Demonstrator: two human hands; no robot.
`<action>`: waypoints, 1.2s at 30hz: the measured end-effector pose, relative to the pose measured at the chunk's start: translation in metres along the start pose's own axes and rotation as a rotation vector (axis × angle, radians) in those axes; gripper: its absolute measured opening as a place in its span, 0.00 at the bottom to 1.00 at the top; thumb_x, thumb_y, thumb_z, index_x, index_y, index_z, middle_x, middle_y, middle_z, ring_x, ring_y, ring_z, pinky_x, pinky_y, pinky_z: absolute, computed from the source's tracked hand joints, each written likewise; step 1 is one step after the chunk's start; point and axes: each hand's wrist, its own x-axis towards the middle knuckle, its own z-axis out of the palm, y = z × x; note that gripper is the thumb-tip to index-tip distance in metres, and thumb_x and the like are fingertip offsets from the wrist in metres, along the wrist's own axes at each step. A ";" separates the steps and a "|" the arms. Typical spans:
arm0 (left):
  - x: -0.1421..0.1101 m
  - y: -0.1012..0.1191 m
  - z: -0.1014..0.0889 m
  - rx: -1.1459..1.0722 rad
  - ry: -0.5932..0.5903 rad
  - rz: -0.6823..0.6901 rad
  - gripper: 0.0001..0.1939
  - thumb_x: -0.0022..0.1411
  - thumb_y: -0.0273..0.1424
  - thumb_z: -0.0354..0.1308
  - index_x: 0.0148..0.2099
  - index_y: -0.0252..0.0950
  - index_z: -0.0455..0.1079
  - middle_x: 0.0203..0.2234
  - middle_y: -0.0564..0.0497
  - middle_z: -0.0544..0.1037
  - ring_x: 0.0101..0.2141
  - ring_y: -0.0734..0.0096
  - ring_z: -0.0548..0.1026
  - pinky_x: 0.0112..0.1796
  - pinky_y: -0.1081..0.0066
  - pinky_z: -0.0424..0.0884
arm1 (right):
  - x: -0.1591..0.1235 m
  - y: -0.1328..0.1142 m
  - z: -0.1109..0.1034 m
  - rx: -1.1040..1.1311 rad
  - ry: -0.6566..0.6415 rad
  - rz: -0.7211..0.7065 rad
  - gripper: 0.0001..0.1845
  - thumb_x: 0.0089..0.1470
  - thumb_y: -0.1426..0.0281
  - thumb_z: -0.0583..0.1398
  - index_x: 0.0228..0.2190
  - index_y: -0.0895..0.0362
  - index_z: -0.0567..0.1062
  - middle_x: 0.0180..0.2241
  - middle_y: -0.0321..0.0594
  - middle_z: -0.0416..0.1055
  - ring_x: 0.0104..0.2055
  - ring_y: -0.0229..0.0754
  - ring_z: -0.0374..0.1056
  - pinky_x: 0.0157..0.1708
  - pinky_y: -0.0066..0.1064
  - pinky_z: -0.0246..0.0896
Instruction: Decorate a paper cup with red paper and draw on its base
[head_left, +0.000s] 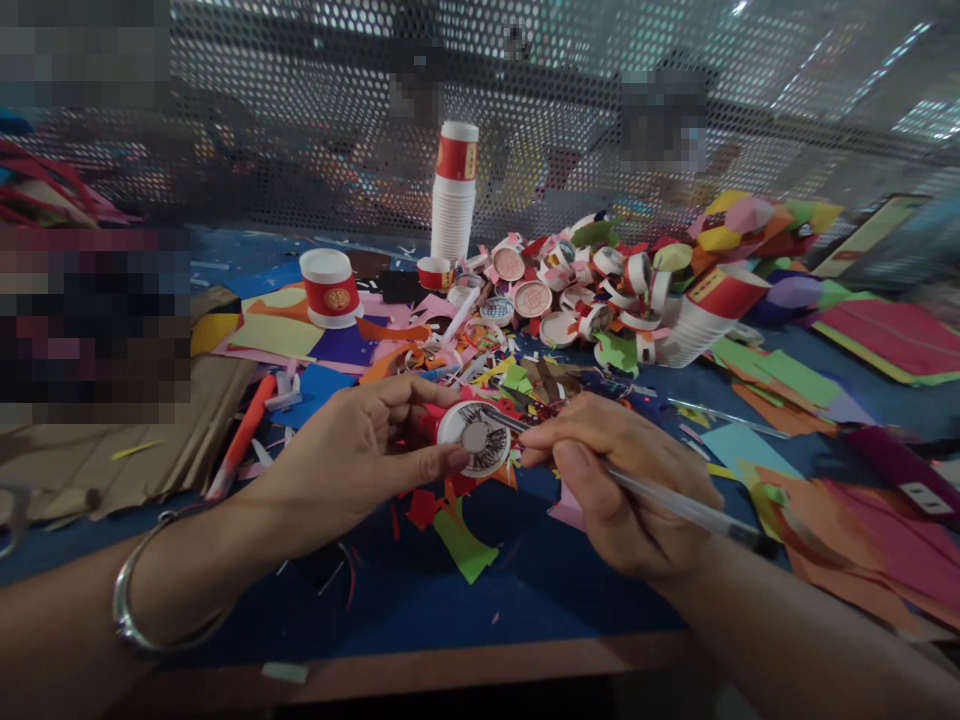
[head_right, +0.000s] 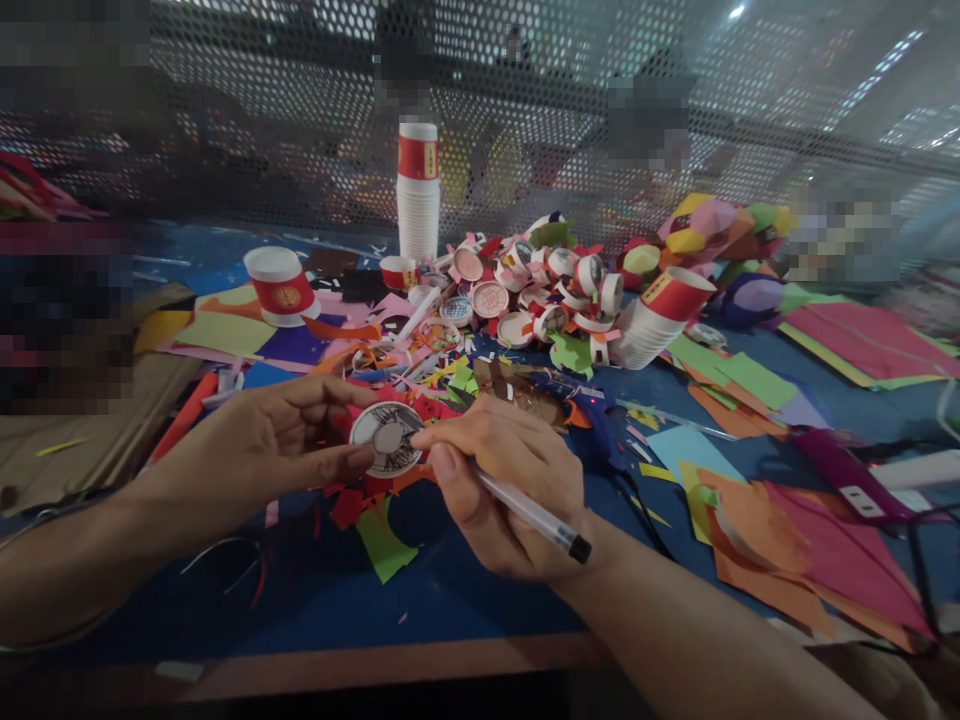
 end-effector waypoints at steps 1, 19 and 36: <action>0.000 0.000 0.000 0.003 0.008 0.002 0.19 0.57 0.31 0.72 0.49 0.34 0.73 0.34 0.53 0.82 0.35 0.76 0.80 0.38 0.77 0.76 | 0.000 0.000 0.000 0.006 -0.006 -0.003 0.10 0.59 0.80 0.57 0.38 0.63 0.78 0.30 0.42 0.79 0.30 0.39 0.72 0.32 0.35 0.69; 0.000 0.001 0.000 0.018 0.005 -0.011 0.19 0.57 0.32 0.72 0.48 0.34 0.72 0.33 0.52 0.82 0.34 0.75 0.80 0.37 0.76 0.76 | 0.001 0.002 0.001 -0.020 0.013 0.017 0.10 0.59 0.79 0.57 0.39 0.62 0.78 0.30 0.41 0.79 0.29 0.38 0.72 0.31 0.34 0.69; 0.001 0.003 0.002 0.040 0.058 0.025 0.20 0.54 0.32 0.73 0.47 0.34 0.72 0.33 0.51 0.81 0.34 0.72 0.78 0.37 0.72 0.76 | 0.003 -0.001 -0.001 -0.025 0.002 0.027 0.11 0.59 0.79 0.56 0.39 0.58 0.78 0.28 0.40 0.79 0.28 0.40 0.72 0.30 0.36 0.69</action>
